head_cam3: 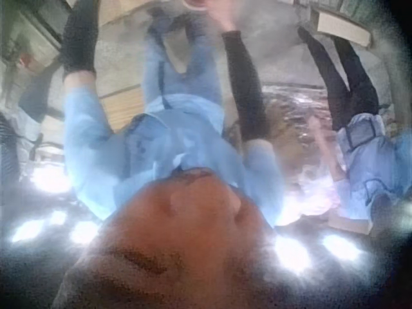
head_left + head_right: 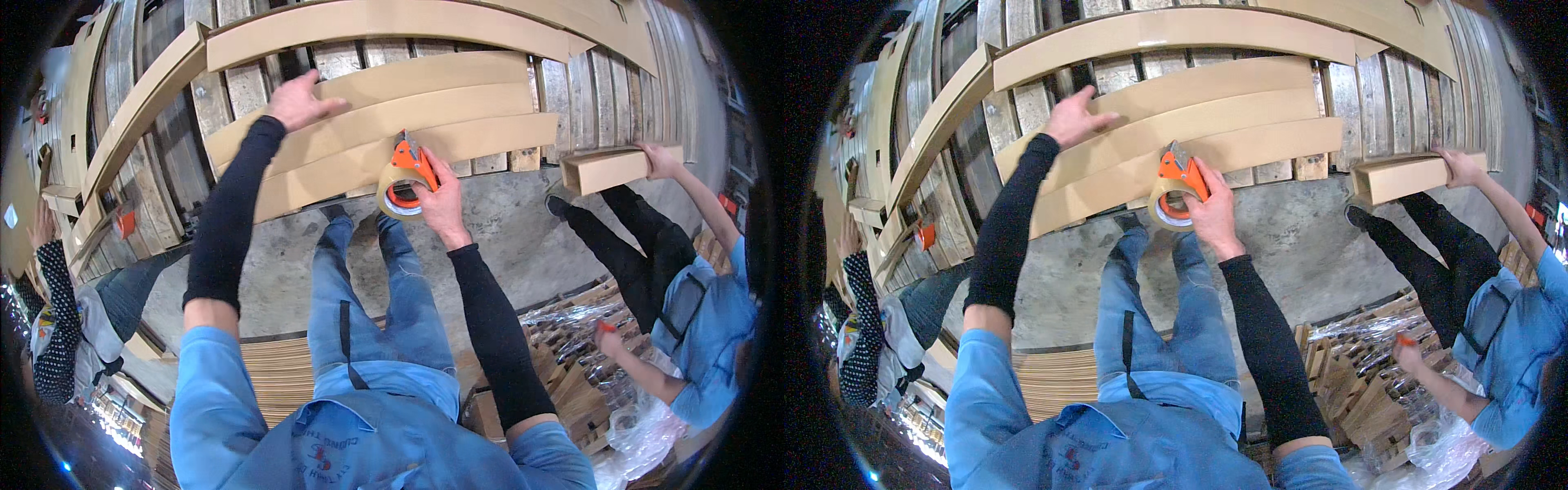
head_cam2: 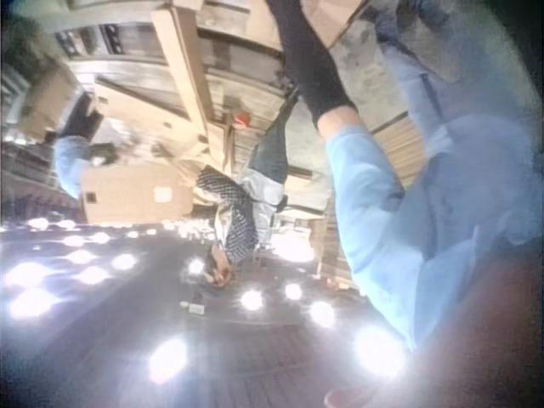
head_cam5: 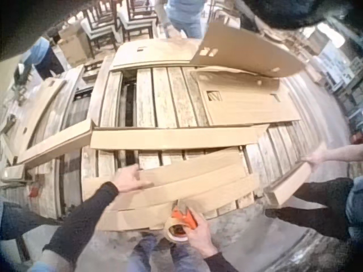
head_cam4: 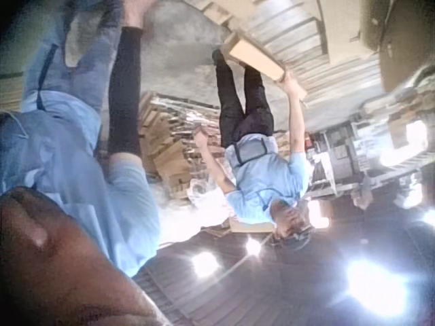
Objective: The person repeatedly picks up flat cardboard pieces and applies clear packing tape using a handheld tape dispenser. They smooth the tape along the surface and move to the next piece. The work is performed on a wooden pallet surface in a warehouse-like area with other workers nearby.
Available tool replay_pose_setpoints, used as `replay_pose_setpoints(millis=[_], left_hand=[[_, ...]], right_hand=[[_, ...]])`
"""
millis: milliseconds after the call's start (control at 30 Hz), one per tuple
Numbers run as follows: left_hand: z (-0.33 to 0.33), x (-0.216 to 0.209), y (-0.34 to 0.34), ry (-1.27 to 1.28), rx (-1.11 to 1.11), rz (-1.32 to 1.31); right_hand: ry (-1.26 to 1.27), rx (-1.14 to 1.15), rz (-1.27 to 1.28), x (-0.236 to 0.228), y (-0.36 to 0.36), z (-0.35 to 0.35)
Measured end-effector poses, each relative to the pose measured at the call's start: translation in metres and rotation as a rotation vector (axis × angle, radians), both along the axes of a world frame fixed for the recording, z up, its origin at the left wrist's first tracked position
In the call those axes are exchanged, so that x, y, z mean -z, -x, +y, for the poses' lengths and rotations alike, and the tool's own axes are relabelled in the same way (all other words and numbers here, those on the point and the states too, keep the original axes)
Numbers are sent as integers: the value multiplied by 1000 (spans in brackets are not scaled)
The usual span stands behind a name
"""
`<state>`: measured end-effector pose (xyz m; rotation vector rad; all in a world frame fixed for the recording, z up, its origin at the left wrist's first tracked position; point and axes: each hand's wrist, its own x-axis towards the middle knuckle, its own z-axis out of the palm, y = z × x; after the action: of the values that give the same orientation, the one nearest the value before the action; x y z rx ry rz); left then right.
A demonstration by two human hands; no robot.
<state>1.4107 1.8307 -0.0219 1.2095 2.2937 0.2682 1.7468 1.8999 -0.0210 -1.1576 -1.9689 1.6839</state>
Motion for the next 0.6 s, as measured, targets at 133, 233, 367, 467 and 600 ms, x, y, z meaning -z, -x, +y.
replay_pose_setpoints(millis=[133, 233, 367, 467, 600], left_hand=[[1, -71, -33, 321, 300, -246], [-32, -54, -69, 95, 427, -4], [-59, -16, -87, 107, 475, 377], [-59, -22, -127, -21, 307, 204], [-61, -23, -127, -17, 332, 207]], right_hand=[[25, 101, 50, 15, -1, -8], [109, 118, 100, 18, 6, -11], [162, 70, 151, 25, -1, -15], [170, 79, 186, 33, -13, -13], [8, -25, 92, 13, -27, -10]])
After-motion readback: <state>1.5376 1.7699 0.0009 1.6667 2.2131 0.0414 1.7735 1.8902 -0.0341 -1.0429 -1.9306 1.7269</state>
